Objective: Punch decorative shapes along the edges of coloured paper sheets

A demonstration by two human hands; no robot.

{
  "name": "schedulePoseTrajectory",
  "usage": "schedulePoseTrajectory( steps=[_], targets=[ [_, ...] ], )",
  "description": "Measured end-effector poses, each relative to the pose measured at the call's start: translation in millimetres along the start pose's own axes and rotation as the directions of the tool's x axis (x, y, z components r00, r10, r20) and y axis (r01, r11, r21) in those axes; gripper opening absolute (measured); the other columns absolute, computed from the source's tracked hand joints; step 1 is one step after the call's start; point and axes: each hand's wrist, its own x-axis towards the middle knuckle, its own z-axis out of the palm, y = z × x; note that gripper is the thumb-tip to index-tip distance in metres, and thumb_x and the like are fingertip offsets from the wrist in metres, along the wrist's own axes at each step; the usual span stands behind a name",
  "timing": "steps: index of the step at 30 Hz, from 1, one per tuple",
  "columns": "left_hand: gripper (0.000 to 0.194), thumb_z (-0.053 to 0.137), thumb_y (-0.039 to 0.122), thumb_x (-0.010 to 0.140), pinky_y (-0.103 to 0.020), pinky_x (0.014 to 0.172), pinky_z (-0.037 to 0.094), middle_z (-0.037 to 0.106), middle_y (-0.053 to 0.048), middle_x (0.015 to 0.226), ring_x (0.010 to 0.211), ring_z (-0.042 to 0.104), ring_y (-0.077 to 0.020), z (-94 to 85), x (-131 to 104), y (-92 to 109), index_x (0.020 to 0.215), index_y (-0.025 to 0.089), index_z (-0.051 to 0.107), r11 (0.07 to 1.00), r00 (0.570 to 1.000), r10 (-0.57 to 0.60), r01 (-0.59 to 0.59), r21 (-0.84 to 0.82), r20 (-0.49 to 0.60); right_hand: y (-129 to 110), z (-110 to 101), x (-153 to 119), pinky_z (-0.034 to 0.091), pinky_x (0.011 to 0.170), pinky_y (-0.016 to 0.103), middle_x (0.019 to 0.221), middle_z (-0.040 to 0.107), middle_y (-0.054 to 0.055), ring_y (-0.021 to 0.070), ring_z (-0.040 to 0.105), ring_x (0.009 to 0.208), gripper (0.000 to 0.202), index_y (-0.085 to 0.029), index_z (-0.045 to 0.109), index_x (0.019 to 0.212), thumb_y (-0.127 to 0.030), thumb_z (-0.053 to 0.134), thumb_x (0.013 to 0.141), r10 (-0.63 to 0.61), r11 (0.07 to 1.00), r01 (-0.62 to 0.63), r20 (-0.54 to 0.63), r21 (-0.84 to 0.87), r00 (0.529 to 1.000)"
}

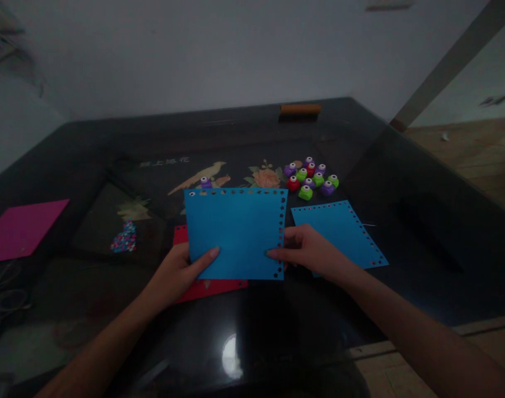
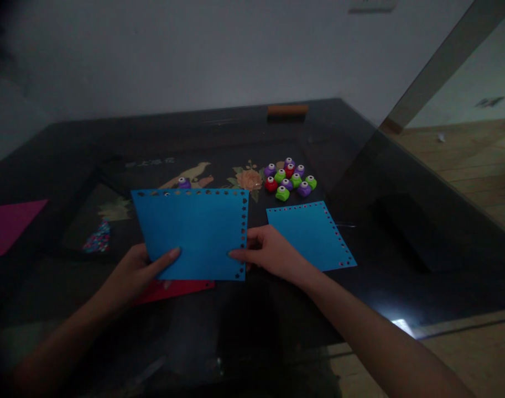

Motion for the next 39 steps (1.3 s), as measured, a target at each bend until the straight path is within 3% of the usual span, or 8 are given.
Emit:
schedulePoseTrajectory(
  steps=[4,8,13,17,20,24,30,39],
  targets=[
    [0.034,0.052,0.043,0.078,-0.021,0.045,0.041,0.054,0.002,0.049,0.044,0.048,-0.0109,4.3,-1,3,0.055,0.018,0.05,0.998,0.997,0.052,-0.053,0.02,0.053,3,1,1,0.044,0.056,0.025,0.074,0.068,0.001,0.013,0.058,0.062,0.022,-0.018,0.068,0.08,-0.037,0.071,0.07,-0.007,1.0,0.007,-0.006,0.01,1.0],
    [0.035,0.05,0.042,0.08,-0.021,0.043,0.038,0.05,0.003,0.048,0.042,0.045,-0.01,4.5,0,0,0.054,0.018,0.048,0.992,0.992,0.119,-0.12,0.027,0.051,5,-3,4,0.038,0.05,0.024,0.059,0.061,-0.003,0.0105,0.051,0.051,0.019,-0.018,0.066,0.07,-0.036,0.071,0.07,-0.028,0.998,0.025,-0.046,-0.064,0.999],
    [0.039,0.04,0.043,0.086,-0.023,0.053,0.044,0.058,0.0,0.058,0.055,0.054,-0.0136,-4.1,10,-11,0.062,0.017,0.057,0.973,0.964,0.223,-0.211,0.092,-0.146,4,-11,7,0.034,0.046,0.023,0.047,0.052,-0.004,0.008,0.043,0.043,0.027,-0.017,0.056,0.056,-0.036,0.07,0.07,-0.051,0.985,0.023,-0.156,-0.173,0.986],
    [0.031,0.046,0.04,0.086,-0.027,0.074,0.048,0.07,-0.004,0.084,0.077,0.063,-0.0181,-16.4,25,-23,0.088,0.017,0.066,0.951,0.913,0.266,-0.195,0.242,-0.309,6,-19,9,0.032,0.045,0.024,0.047,0.052,-0.003,0.0092,0.045,0.044,0.029,-0.018,0.053,0.055,-0.037,0.069,0.07,-0.065,0.981,0.019,-0.237,-0.193,0.969],
    [0.031,0.047,0.039,0.085,-0.03,0.079,0.048,0.069,-0.007,0.098,0.087,0.063,-0.02,-26.1,37,-29,0.1,0.017,0.064,0.912,0.872,0.322,-0.183,0.366,-0.368,9,-23,11,0.033,0.045,0.024,0.049,0.053,-0.002,0.0102,0.046,0.045,0.027,-0.018,0.054,0.058,-0.038,0.069,0.07,-0.073,0.985,0.026,-0.276,-0.169,0.959],
    [0.034,0.046,0.036,0.085,-0.035,0.082,0.047,0.065,-0.009,0.103,0.089,0.06,-0.0217,-30.2,51,-24,0.107,0.015,0.061,0.794,0.856,0.4,-0.144,0.591,-0.329,10,-24,11,0.033,0.046,0.024,0.053,0.055,-0.002,0.0101,0.046,0.047,0.024,-0.017,0.057,0.062,-0.037,0.068,0.07,-0.098,0.991,0.068,-0.292,-0.112,0.951],
    [0.036,0.045,0.038,0.085,-0.04,0.087,0.042,0.06,-0.013,0.109,0.104,0.052,-0.0288,-17.6,70,-17,0.108,0.016,0.063,0.559,0.848,0.448,-0.02,0.829,-0.282,6,-22,9,0.033,0.045,0.023,0.055,0.056,-0.002,0.0088,0.045,0.047,0.018,-0.017,0.059,0.066,-0.032,0.068,0.07,-0.105,0.995,0.099,-0.312,-0.033,0.944],
    [0.032,0.048,0.033,0.081,-0.039,0.074,0.043,0.063,-0.015,0.106,0.096,0.055,-0.0328,-15.5,71,-15,0.106,0.018,0.062,0.471,0.885,0.405,0.012,0.882,-0.228,6,-21,6,0.029,0.044,0.023,0.051,0.05,-0.004,0.0083,0.041,0.045,0.026,-0.017,0.056,0.064,-0.038,0.069,0.071,-0.157,0.987,0.156,-0.289,-0.029,0.944]
  ],
)
